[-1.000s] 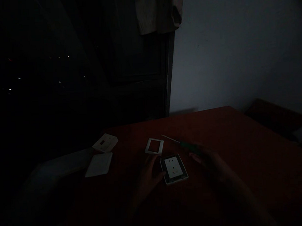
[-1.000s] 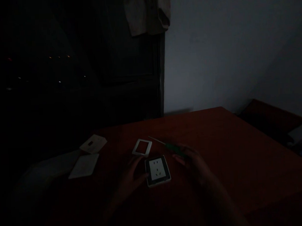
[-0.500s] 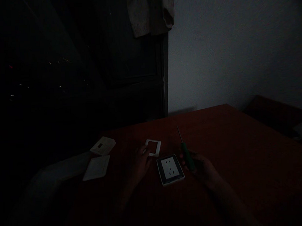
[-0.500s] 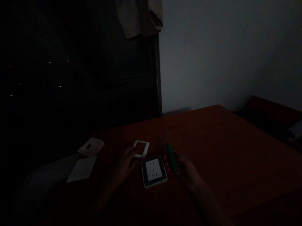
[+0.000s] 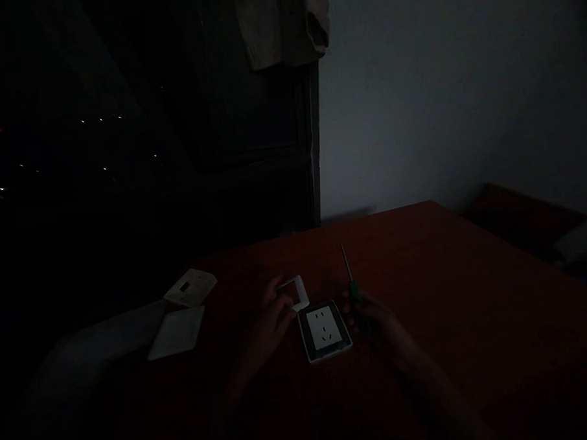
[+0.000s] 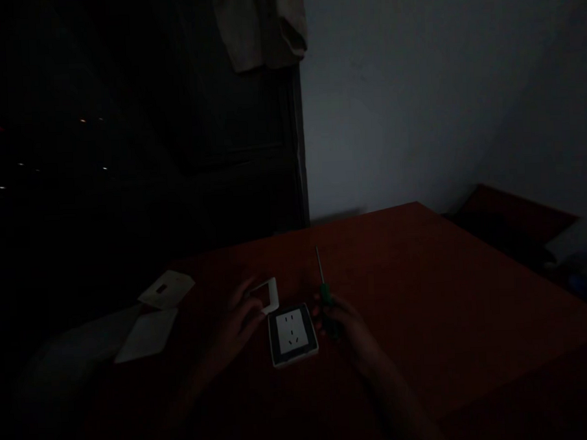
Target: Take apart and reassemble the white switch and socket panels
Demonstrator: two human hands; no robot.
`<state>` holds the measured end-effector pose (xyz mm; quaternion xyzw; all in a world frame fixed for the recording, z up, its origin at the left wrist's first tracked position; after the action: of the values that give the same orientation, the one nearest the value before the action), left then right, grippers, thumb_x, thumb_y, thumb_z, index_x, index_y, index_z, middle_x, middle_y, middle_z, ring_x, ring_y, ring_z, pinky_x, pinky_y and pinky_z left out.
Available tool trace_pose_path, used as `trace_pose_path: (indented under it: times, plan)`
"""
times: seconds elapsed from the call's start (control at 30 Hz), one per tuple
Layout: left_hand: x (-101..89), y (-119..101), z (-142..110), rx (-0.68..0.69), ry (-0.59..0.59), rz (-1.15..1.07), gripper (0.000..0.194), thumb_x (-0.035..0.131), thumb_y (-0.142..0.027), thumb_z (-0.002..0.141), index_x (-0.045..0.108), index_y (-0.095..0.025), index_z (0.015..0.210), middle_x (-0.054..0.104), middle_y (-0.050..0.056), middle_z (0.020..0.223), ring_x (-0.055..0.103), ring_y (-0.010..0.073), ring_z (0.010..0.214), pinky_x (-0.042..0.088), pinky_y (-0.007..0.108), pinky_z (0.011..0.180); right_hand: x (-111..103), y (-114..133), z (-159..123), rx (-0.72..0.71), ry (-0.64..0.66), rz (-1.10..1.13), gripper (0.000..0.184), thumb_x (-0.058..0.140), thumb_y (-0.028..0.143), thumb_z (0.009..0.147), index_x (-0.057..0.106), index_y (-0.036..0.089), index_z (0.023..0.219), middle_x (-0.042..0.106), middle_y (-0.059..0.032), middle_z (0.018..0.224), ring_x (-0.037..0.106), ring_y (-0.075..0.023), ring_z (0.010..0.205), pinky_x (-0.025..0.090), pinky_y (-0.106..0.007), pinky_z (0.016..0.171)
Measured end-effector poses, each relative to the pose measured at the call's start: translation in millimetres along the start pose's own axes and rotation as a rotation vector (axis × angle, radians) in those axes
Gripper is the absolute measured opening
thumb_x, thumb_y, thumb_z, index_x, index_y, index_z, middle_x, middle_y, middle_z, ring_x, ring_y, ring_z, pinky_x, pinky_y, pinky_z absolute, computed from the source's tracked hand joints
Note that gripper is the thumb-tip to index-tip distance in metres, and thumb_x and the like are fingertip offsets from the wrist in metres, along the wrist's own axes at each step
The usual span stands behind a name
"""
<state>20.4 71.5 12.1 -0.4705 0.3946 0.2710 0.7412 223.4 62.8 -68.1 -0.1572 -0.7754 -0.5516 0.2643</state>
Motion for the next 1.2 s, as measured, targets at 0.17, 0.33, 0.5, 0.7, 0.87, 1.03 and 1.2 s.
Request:
trace_pose_path:
  times: [0.17, 0.33, 0.5, 0.7, 0.87, 1.03, 1.2]
  plan:
    - [7.9, -43.4, -11.4, 0.009, 0.091, -0.103, 0.012, 0.051, -0.015, 0.088, 0.057, -0.025, 0.093, 0.026, -0.002, 0.151, 0.034, 0.0251, 0.134, 0.035, 0.042, 0.108, 2.5, 1.1, -0.2, -0.011, -0.001, -0.010, 0.026, 0.068, 0.026, 0.075, 0.068, 0.019, 0.100, 0.068, -0.0023, 0.081, 0.059, -0.0141, 0.065, 0.044, -0.026, 0.062]
    - [37.9, -65.6, -24.1, 0.023, 0.193, -0.147, 0.018, 0.055, -0.012, 0.084, 0.057, -0.026, 0.094, 0.025, -0.003, 0.152, 0.037, 0.0250, 0.133, 0.036, 0.041, 0.109, -0.2, -0.1, 1.7, -0.018, -0.012, -0.025, 0.028, 0.069, 0.025, 0.072, 0.068, 0.020, 0.100, 0.069, -0.0024, 0.082, 0.059, -0.0145, 0.065, 0.042, -0.026, 0.061]
    - [49.3, -59.6, -25.4, -0.009, 0.187, -0.177, 0.022, 0.060, -0.014, 0.081, 0.060, -0.028, 0.098, 0.027, -0.002, 0.151, 0.036, 0.0263, 0.134, 0.036, 0.042, 0.109, -0.3, -0.9, 1.9, -0.017, -0.013, -0.026, 0.028, 0.069, 0.025, 0.073, 0.067, 0.019, 0.100, 0.069, -0.0032, 0.083, 0.060, -0.0152, 0.066, 0.043, -0.027, 0.061]
    - [52.9, -37.0, -29.4, -0.098, 0.182, -0.192, 0.067, 0.068, -0.020, 0.077, 0.038, -0.030, 0.136, 0.019, 0.004, 0.155, 0.024, 0.0288, 0.140, 0.028, 0.048, 0.113, 3.0, -0.2, -0.1, -0.007, -0.002, -0.027, 0.028, 0.068, 0.023, 0.073, 0.067, 0.019, 0.101, 0.068, -0.0029, 0.084, 0.059, -0.0149, 0.067, 0.042, -0.026, 0.061]
    - [57.2, -29.8, -31.8, -0.103, 0.165, -0.231, 0.071, 0.068, -0.019, 0.076, 0.037, -0.032, 0.138, 0.026, 0.003, 0.152, 0.028, 0.0272, 0.138, 0.029, 0.045, 0.112, -0.4, -2.1, 1.3, -0.002, -0.013, -0.034, 0.029, 0.068, 0.023, 0.072, 0.067, 0.019, 0.101, 0.068, -0.0029, 0.083, 0.060, -0.0150, 0.066, 0.043, -0.027, 0.061]
    - [51.0, -33.8, -26.2, -0.085, 0.141, -0.221, 0.076, 0.073, -0.018, 0.070, 0.040, -0.033, 0.136, 0.035, 0.004, 0.146, 0.034, 0.0277, 0.133, 0.031, 0.046, 0.110, -2.3, -3.8, 2.0, 0.002, -0.018, -0.040, 0.029, 0.068, 0.022, 0.072, 0.067, 0.020, 0.101, 0.068, -0.0023, 0.082, 0.059, -0.0144, 0.066, 0.043, -0.026, 0.060]
    - [49.9, -31.1, -23.1, -0.107, 0.144, -0.218, 0.076, 0.076, -0.024, 0.067, 0.042, -0.033, 0.135, 0.031, 0.004, 0.149, 0.028, 0.0324, 0.135, 0.028, 0.052, 0.110, -2.1, -3.6, 1.4, 0.000, -0.020, -0.040, 0.029, 0.068, 0.022, 0.072, 0.067, 0.020, 0.101, 0.068, -0.0027, 0.083, 0.060, -0.0147, 0.066, 0.043, -0.026, 0.061]
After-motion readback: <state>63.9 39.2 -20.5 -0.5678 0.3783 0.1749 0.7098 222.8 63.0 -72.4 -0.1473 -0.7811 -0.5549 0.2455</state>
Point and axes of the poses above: each hand's wrist, its own z-axis towards the middle knuckle, its own x-axis out of the palm, y = z × x, the point moved 9 cm from there along z, towards the middle knuckle
